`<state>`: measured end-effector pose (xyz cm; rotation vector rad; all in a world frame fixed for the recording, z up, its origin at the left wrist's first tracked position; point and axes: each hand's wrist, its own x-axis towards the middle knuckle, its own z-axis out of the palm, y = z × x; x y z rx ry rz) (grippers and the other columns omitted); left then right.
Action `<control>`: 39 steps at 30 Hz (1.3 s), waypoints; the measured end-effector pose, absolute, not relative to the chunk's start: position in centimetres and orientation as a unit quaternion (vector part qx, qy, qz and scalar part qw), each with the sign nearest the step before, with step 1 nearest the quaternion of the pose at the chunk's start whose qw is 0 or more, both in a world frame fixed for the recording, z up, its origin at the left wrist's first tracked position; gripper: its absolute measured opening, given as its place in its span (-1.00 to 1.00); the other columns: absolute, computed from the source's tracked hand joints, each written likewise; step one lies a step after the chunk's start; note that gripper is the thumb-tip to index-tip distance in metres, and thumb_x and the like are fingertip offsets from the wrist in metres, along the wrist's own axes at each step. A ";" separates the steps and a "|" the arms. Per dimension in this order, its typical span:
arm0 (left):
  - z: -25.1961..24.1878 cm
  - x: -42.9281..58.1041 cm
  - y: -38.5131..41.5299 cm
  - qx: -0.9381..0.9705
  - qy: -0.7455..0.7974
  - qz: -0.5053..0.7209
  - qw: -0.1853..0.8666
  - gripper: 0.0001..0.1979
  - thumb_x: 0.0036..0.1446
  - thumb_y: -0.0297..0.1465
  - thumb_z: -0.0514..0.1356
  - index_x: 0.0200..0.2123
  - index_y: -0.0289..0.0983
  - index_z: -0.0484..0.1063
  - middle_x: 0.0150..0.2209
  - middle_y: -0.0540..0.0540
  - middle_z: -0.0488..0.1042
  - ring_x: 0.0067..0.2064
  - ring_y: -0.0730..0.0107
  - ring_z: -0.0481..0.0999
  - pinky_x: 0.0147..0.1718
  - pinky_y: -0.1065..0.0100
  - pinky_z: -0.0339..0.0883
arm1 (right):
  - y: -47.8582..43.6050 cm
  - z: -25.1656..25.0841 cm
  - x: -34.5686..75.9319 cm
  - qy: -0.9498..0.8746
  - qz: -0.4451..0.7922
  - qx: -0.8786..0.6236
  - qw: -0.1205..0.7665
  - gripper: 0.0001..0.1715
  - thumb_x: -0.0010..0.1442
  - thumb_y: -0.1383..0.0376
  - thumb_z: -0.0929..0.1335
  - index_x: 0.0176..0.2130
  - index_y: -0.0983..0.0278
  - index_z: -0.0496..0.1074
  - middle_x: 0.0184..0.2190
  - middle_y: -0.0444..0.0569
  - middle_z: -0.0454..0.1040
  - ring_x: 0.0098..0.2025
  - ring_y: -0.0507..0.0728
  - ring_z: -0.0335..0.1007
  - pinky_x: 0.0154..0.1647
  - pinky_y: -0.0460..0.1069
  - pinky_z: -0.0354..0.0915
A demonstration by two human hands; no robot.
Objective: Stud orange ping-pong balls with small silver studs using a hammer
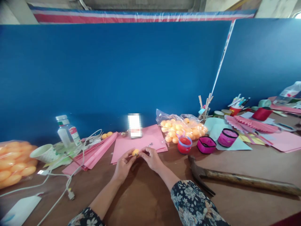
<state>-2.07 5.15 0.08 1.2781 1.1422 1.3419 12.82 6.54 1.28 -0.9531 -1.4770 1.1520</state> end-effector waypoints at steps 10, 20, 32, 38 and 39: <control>0.0 -2.2 5.1 0.519 0.479 0.537 0.461 -0.53 -0.07 -0.29 0.21 -0.05 -0.31 0.32 -0.09 -0.18 0.46 -0.11 0.23 0.46 -0.07 0.20 0.30 | 6.5 1.7 13.0 -0.631 0.458 -0.400 0.482 -0.77 0.04 0.18 0.32 -0.45 0.32 0.37 -0.52 -0.12 0.38 -0.44 0.03 0.26 -0.35 -0.06 0.22; 0.1 -2.1 5.0 0.544 0.493 0.521 0.435 -0.56 -0.03 -0.26 0.18 -0.05 -0.29 0.34 -0.02 -0.17 0.41 -0.01 0.23 0.39 -0.01 0.24 0.24 | 6.5 1.7 13.1 -0.650 0.447 -0.396 0.471 -0.76 0.06 0.17 0.30 -0.45 0.32 0.35 -0.51 -0.11 0.36 -0.42 0.04 0.23 -0.35 -0.07 0.20; -0.6 -2.3 5.2 0.571 0.487 0.516 0.413 -0.56 0.00 -0.30 0.16 -0.02 -0.28 0.31 -0.01 -0.18 0.40 0.00 0.22 0.38 -0.01 0.20 0.23 | 6.8 1.2 13.2 -0.657 0.450 -0.380 0.471 -0.74 0.07 0.15 0.29 -0.46 0.31 0.32 -0.54 -0.15 0.31 -0.47 0.01 0.19 -0.38 -0.08 0.16; -0.5 -2.2 5.2 0.574 0.484 0.519 0.407 -0.56 -0.03 -0.31 0.19 -0.03 -0.26 0.33 -0.04 -0.17 0.43 -0.01 0.21 0.39 -0.02 0.20 0.24 | 6.9 0.8 13.2 -0.658 0.454 -0.388 0.458 -0.76 0.09 0.18 0.28 -0.45 0.32 0.33 -0.55 -0.16 0.30 -0.49 -0.01 0.17 -0.43 -0.10 0.15; -0.5 -2.3 5.2 0.575 0.483 0.520 0.407 -0.56 -0.03 -0.31 0.19 -0.03 -0.26 0.33 -0.05 -0.17 0.43 -0.02 0.21 0.39 -0.01 0.20 0.24 | 6.9 0.8 13.2 -0.657 0.455 -0.391 0.456 -0.76 0.08 0.18 0.28 -0.44 0.32 0.33 -0.55 -0.16 0.29 -0.50 -0.01 0.17 -0.43 -0.10 0.15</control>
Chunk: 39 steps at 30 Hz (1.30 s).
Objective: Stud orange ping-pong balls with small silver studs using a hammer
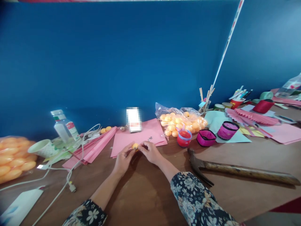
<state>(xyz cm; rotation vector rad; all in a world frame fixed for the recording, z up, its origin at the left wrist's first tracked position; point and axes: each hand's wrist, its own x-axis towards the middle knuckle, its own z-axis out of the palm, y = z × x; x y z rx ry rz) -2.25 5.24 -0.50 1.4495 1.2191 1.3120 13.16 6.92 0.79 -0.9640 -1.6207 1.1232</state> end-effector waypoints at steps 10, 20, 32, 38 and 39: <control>-0.8 -2.3 5.3 0.581 0.476 0.522 0.404 -0.59 -0.01 -0.32 0.17 -0.03 -0.26 0.33 -0.03 -0.16 0.41 -0.01 0.25 0.39 0.00 0.22 0.22 | 6.9 1.2 13.2 -0.659 0.466 -0.390 0.443 -0.73 0.07 0.15 0.28 -0.44 0.33 0.33 -0.53 -0.14 0.32 -0.48 0.00 0.20 -0.40 -0.08 0.17; -0.7 -2.5 5.3 0.590 0.478 0.524 0.386 -0.61 -0.01 -0.33 0.16 -0.06 -0.25 0.35 -0.03 -0.14 0.41 -0.01 0.26 0.38 0.02 0.23 0.19 | 6.9 1.2 13.3 -0.671 0.454 -0.395 0.432 -0.74 0.08 0.16 0.28 -0.42 0.34 0.36 -0.50 -0.12 0.36 -0.43 0.03 0.24 -0.34 -0.07 0.18; -1.0 -2.5 5.4 0.609 0.474 0.514 0.376 -0.62 0.02 -0.34 0.14 -0.05 -0.25 0.34 -0.03 -0.15 0.40 0.01 0.26 0.36 0.03 0.21 0.17 | 7.1 1.0 13.3 -0.671 0.472 -0.389 0.420 -0.68 0.08 0.12 0.28 -0.44 0.34 0.36 -0.55 -0.15 0.32 -0.50 -0.01 0.17 -0.44 -0.10 0.15; -0.5 -2.5 5.3 0.623 0.472 0.507 0.364 -0.64 0.03 -0.32 0.12 -0.05 -0.22 0.35 -0.02 -0.12 0.39 0.02 0.29 0.34 0.04 0.23 0.15 | 7.2 0.9 13.4 -0.677 0.472 -0.383 0.415 -0.70 0.09 0.13 0.28 -0.42 0.34 0.37 -0.54 -0.14 0.33 -0.50 -0.01 0.17 -0.47 -0.11 0.14; -0.4 -2.4 5.3 0.625 0.471 0.506 0.362 -0.64 0.04 -0.32 0.12 -0.06 -0.22 0.35 -0.02 -0.11 0.39 0.02 0.29 0.33 0.04 0.23 0.14 | 7.2 1.0 13.4 -0.677 0.473 -0.382 0.414 -0.70 0.09 0.13 0.28 -0.42 0.34 0.38 -0.54 -0.14 0.33 -0.50 -0.01 0.17 -0.47 -0.11 0.14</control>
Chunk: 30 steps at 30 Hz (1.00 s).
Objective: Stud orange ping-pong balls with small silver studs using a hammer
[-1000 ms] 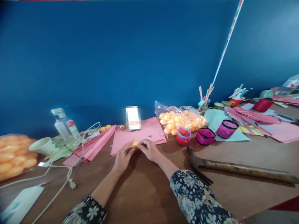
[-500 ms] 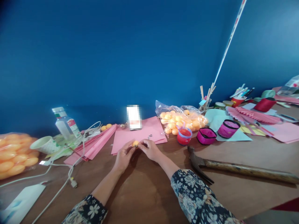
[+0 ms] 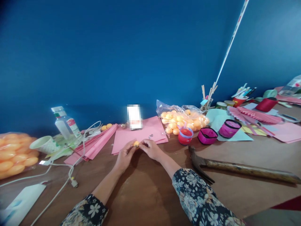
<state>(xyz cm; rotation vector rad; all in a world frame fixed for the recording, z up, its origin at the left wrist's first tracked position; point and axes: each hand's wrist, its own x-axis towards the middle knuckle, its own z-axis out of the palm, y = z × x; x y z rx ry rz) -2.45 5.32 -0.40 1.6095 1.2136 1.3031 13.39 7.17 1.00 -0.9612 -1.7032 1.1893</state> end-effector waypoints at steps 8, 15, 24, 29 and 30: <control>0.3 -2.2 5.0 0.647 0.464 0.494 0.350 -0.66 0.07 -0.32 0.08 -0.06 -0.21 0.36 -0.04 -0.11 0.41 0.04 0.31 0.31 0.07 0.23 0.08 | 7.2 1.3 13.5 -0.632 0.537 -0.379 0.411 -0.66 0.05 0.08 0.30 -0.44 0.33 0.33 -0.60 -0.20 0.25 -0.56 -0.04 0.11 -0.51 -0.12 0.08; -0.2 -2.1 5.0 0.610 0.476 0.502 0.386 -0.62 0.05 -0.28 0.10 -0.03 -0.22 0.34 -0.01 -0.13 0.39 0.02 0.26 0.34 0.02 0.23 0.17 | 7.2 1.2 13.7 -0.621 0.551 -0.365 0.421 -0.65 0.05 0.06 0.29 -0.43 0.31 0.32 -0.61 -0.21 0.23 -0.55 -0.04 0.09 -0.49 -0.11 0.08; 0.0 -2.0 5.0 0.634 0.476 0.497 0.353 -0.57 0.00 -0.31 0.16 -0.01 -0.23 0.31 -0.02 -0.14 0.39 0.02 0.27 0.34 0.03 0.24 0.14 | 7.2 1.1 13.8 -0.614 0.564 -0.355 0.423 -0.68 0.05 0.09 0.31 -0.44 0.32 0.32 -0.61 -0.22 0.21 -0.54 -0.05 0.09 -0.49 -0.12 0.08; -0.3 -2.1 4.9 0.636 0.472 0.496 0.357 -0.57 0.02 -0.32 0.13 0.01 -0.22 0.29 0.00 -0.13 0.38 0.02 0.27 0.33 0.04 0.22 0.13 | 7.3 0.9 13.8 -0.612 0.574 -0.344 0.420 -0.69 0.06 0.10 0.30 -0.43 0.32 0.31 -0.60 -0.23 0.18 -0.54 -0.05 0.06 -0.49 -0.12 0.04; -0.3 -2.1 4.9 0.638 0.471 0.494 0.357 -0.57 0.03 -0.33 0.13 0.01 -0.22 0.28 0.00 -0.13 0.38 0.02 0.27 0.34 0.04 0.21 0.14 | 7.3 0.9 13.8 -0.613 0.575 -0.343 0.419 -0.69 0.06 0.10 0.30 -0.43 0.32 0.31 -0.60 -0.23 0.18 -0.54 -0.05 0.05 -0.49 -0.12 0.04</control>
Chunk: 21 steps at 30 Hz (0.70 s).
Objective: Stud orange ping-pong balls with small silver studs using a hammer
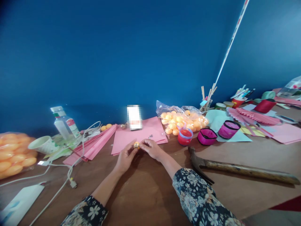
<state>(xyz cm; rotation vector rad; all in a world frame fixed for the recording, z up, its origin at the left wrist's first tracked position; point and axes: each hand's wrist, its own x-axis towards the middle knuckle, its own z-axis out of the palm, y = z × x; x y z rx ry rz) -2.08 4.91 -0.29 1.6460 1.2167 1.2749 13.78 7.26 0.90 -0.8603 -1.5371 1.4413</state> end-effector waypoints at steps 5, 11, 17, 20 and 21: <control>-0.3 -2.1 4.9 0.656 0.470 0.486 0.335 -0.58 0.05 -0.34 0.11 0.03 -0.21 0.27 -0.01 -0.13 0.38 0.03 0.28 0.32 0.04 0.23 0.14 | 7.2 1.0 13.8 -0.616 0.576 -0.340 0.416 -0.69 0.07 0.10 0.30 -0.43 0.32 0.30 -0.60 -0.22 0.18 -0.54 -0.05 0.05 -0.49 -0.12 0.03; -0.5 -2.3 5.0 0.675 0.467 0.476 0.316 -0.58 0.07 -0.35 0.09 0.04 -0.20 0.25 0.00 -0.12 0.36 0.03 0.30 0.32 0.05 0.21 0.12 | 7.2 1.0 13.8 -0.615 0.575 -0.348 0.413 -0.67 0.06 0.08 0.30 -0.44 0.32 0.29 -0.60 -0.22 0.19 -0.55 -0.05 0.05 -0.49 -0.12 0.04; -0.6 -2.4 5.1 0.682 0.467 0.472 0.307 -0.58 0.08 -0.37 0.08 0.05 -0.20 0.23 0.01 -0.13 0.36 0.03 0.29 0.33 0.03 0.20 0.14 | 7.3 1.0 13.8 -0.620 0.567 -0.356 0.409 -0.64 0.04 0.04 0.30 -0.45 0.31 0.30 -0.61 -0.22 0.19 -0.55 -0.04 0.05 -0.49 -0.11 0.03; -0.5 -2.4 5.1 0.685 0.464 0.474 0.301 -0.59 0.08 -0.37 0.08 0.04 -0.19 0.24 0.01 -0.13 0.36 0.04 0.28 0.31 0.04 0.18 0.13 | 7.3 1.0 13.8 -0.620 0.569 -0.357 0.405 -0.63 0.04 0.04 0.30 -0.45 0.31 0.30 -0.61 -0.22 0.20 -0.55 -0.04 0.05 -0.50 -0.11 0.03; -0.5 -2.4 5.1 0.687 0.463 0.474 0.299 -0.59 0.08 -0.37 0.08 0.04 -0.19 0.24 0.01 -0.13 0.36 0.04 0.28 0.31 0.05 0.18 0.12 | 7.3 1.0 13.8 -0.619 0.570 -0.357 0.405 -0.63 0.04 0.04 0.30 -0.44 0.31 0.30 -0.61 -0.22 0.19 -0.55 -0.05 0.05 -0.50 -0.11 0.02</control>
